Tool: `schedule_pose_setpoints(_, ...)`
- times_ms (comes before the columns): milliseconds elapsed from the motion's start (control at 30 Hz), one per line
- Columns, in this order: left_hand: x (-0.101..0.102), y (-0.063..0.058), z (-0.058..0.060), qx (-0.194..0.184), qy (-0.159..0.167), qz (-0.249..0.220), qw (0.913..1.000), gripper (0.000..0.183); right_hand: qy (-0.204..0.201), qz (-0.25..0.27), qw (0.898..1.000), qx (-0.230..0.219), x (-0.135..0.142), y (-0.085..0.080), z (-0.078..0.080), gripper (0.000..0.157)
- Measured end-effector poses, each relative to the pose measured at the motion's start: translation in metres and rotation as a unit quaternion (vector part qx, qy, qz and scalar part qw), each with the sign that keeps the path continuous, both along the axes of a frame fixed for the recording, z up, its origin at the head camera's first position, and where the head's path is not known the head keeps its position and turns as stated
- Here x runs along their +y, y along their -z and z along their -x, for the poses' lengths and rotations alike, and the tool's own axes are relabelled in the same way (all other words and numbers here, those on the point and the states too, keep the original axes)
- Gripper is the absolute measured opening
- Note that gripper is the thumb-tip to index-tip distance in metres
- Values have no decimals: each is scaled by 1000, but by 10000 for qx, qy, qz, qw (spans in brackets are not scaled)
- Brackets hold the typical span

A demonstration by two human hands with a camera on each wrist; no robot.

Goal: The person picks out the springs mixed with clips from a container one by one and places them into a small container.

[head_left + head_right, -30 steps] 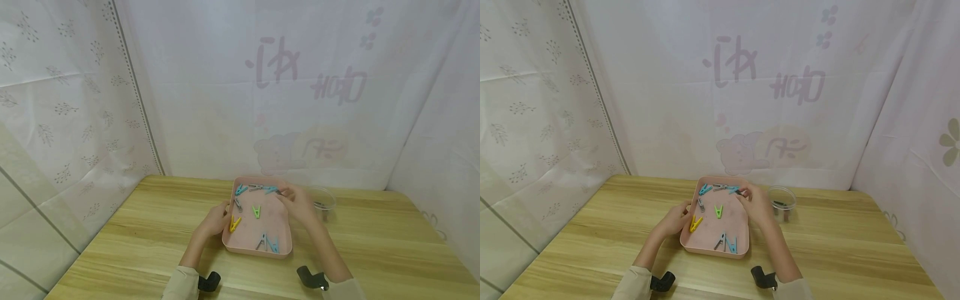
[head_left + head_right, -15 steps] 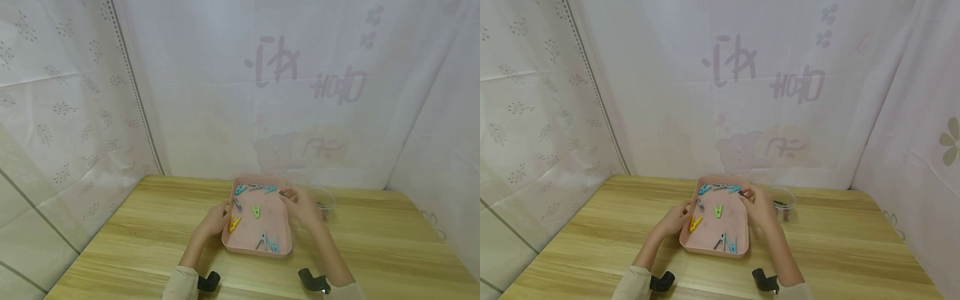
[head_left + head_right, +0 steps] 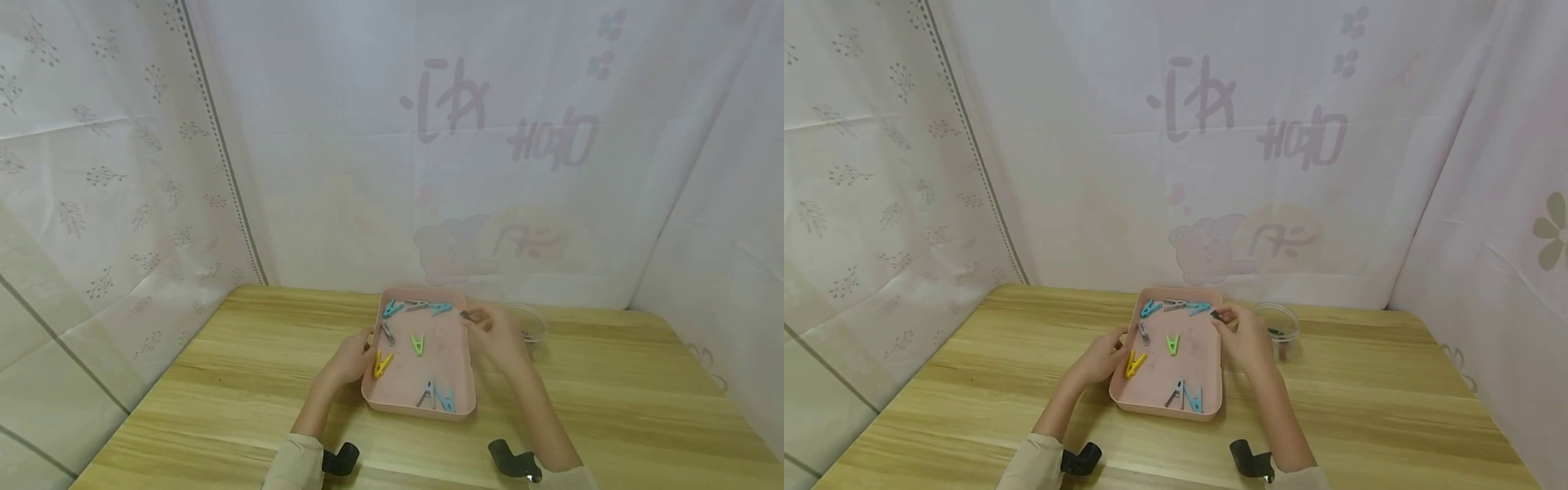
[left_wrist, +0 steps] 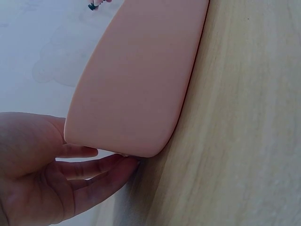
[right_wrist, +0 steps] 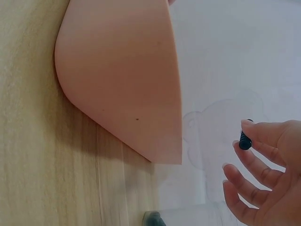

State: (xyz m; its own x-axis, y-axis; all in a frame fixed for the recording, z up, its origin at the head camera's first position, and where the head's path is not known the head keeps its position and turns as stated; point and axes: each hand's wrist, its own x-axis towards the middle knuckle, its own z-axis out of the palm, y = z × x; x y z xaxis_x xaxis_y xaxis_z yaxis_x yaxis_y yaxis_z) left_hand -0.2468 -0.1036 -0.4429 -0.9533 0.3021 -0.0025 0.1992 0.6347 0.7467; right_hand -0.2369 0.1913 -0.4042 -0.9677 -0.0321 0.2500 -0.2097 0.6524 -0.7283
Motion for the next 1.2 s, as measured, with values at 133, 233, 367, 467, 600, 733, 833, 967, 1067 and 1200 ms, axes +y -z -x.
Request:
schedule_pose_setpoints(133,-1,0,-1,-17,-28,-46,10000,48,9,-57,10000,55,1,-1,-1,32)
schedule_pose_setpoints(233,-2,1,0,19,-6,-36,10000,49,21,-105,9999,120,2,-2,0,32)
schedule_pose_setpoints(367,-4,2,2,83,48,-72,9999,49,7,-103,9997,211,2,-2,1,30)
schedule_pose_setpoints(467,-5,2,2,110,83,-93,9999,48,-15,-72,9997,221,4,-1,1,32)
schedule_pose_setpoints(600,-4,2,2,101,86,-78,9999,49,41,-49,9997,226,8,-2,0,32)
schedule_pose_setpoints(733,-2,3,2,72,48,-40,10000,50,166,-77,9996,222,12,-4,-1,29)
schedule_pose_setpoints(833,-1,3,2,47,25,-10,10000,50,213,-157,9994,222,14,-4,-1,30)
schedule_pose_setpoints(967,0,2,3,60,21,22,10000,50,269,-299,9987,300,18,-4,-2,30)
schedule_pose_setpoints(1067,0,1,2,73,45,36,10000,49,321,-362,9982,366,20,-5,-2,29)
schedule_pose_setpoints(1200,0,0,1,68,54,61,9999,49,350,-384,9976,453,22,-7,-4,28)
